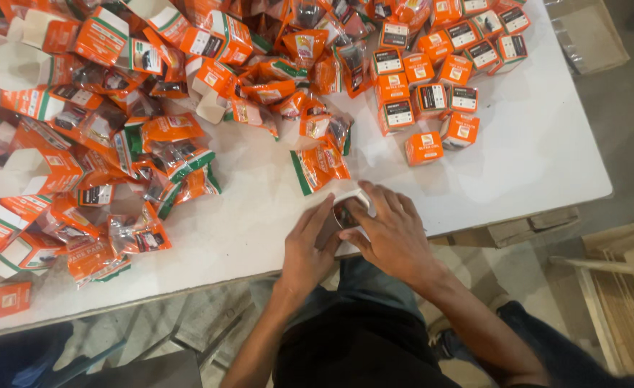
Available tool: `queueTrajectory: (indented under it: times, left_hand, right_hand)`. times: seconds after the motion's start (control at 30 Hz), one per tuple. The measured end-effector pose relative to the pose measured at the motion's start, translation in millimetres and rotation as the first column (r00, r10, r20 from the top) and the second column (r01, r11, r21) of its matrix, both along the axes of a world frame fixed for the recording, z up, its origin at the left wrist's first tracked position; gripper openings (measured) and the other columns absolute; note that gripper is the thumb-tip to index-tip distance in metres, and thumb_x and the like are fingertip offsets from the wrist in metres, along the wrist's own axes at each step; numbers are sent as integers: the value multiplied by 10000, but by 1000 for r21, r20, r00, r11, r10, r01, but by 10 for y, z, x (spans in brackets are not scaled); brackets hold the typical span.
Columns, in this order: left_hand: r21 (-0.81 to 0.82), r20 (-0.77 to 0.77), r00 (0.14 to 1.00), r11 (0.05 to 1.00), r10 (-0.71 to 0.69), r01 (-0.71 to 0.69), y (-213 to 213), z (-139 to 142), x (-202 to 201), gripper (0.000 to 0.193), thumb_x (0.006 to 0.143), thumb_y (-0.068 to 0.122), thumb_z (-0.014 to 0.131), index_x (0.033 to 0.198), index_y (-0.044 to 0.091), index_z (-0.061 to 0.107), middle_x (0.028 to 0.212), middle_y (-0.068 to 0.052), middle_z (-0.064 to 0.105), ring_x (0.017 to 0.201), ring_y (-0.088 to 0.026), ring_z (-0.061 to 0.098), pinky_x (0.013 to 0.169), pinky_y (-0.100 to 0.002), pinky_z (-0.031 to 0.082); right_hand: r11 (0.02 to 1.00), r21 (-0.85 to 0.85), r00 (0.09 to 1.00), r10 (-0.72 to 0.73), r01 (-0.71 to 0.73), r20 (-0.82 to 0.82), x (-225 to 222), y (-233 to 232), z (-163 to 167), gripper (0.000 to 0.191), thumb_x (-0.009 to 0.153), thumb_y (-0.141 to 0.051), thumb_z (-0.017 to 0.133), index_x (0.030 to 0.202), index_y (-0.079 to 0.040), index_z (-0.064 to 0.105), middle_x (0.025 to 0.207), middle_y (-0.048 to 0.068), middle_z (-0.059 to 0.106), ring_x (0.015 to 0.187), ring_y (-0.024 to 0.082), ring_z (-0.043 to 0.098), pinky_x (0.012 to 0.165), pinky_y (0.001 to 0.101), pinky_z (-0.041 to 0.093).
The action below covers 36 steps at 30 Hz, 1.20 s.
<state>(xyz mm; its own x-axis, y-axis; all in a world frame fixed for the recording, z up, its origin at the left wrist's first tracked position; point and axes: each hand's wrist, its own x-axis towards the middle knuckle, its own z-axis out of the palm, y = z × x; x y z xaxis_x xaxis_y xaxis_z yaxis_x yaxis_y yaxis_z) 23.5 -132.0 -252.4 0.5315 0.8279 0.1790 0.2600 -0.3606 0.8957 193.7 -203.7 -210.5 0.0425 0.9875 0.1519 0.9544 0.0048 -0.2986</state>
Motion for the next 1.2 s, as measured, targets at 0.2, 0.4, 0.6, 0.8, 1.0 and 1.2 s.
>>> queueTrajectory:
  times: [0.2, 0.4, 0.6, 0.8, 1.0, 1.2]
  left_hand:
    - [-186, 186, 975, 979, 120, -85, -142, -42, 55, 522, 861, 37, 797, 1338, 34, 585, 1289, -183, 723, 1182, -298, 740, 977, -360, 589]
    - [274, -62, 998, 961, -29, 45, -45, 2, 9, 344, 909, 61, 755, 1246, 60, 685, 1426, -244, 593, 1158, -386, 682, 883, -423, 598]
    - [346, -107, 989, 929, -99, 131, 20, -16, 25, 457, 811, -39, 669, 1257, 59, 682, 1478, -261, 565, 1201, -394, 670, 887, -416, 614]
    - [291, 122, 976, 946, -182, 140, 131, -86, 0, 340, 870, -8, 776, 1137, 91, 591, 1359, -104, 651, 1340, -355, 640, 1030, -420, 595]
    - [434, -93, 950, 847, -297, 307, 279, 126, -73, 392, 759, 26, 763, 1140, 69, 681, 1216, -126, 672, 1298, -360, 601, 1022, -454, 563]
    - [370, -40, 961, 890, -273, 268, 288, 147, -52, 263, 867, 61, 792, 1122, 56, 727, 1172, -83, 715, 1274, -297, 662, 1006, -390, 596]
  right_hand:
    - [992, 119, 893, 86, -37, -442, 134, -94, -262, 647, 884, -273, 766, 1428, -49, 496, 1397, 189, 574, 1259, 393, 599, 986, 465, 522]
    - [978, 208, 937, 92, -21, -338, 120, -105, -390, 445, 884, -81, 746, 1323, -99, 671, 1390, 141, 600, 1087, 305, 722, 855, 400, 604]
    - [930, 343, 944, 221, -128, -245, 213, -53, -280, 358, 828, -92, 798, 1167, -59, 690, 1357, 170, 618, 1123, 327, 686, 869, 410, 587]
    - [907, 405, 890, 276, -117, -362, 263, -61, -379, 239, 874, -70, 800, 959, -112, 581, 1329, 95, 710, 1328, 301, 662, 988, 357, 606]
    - [946, 289, 847, 271, -147, -457, 299, -97, -250, 370, 799, -32, 788, 1163, -26, 719, 1260, 148, 708, 1264, 353, 641, 1010, 416, 554]
    - [947, 319, 831, 215, -48, -513, 189, -74, -247, 239, 887, 10, 739, 1123, -25, 743, 1251, 137, 723, 1264, 325, 673, 1009, 387, 585]
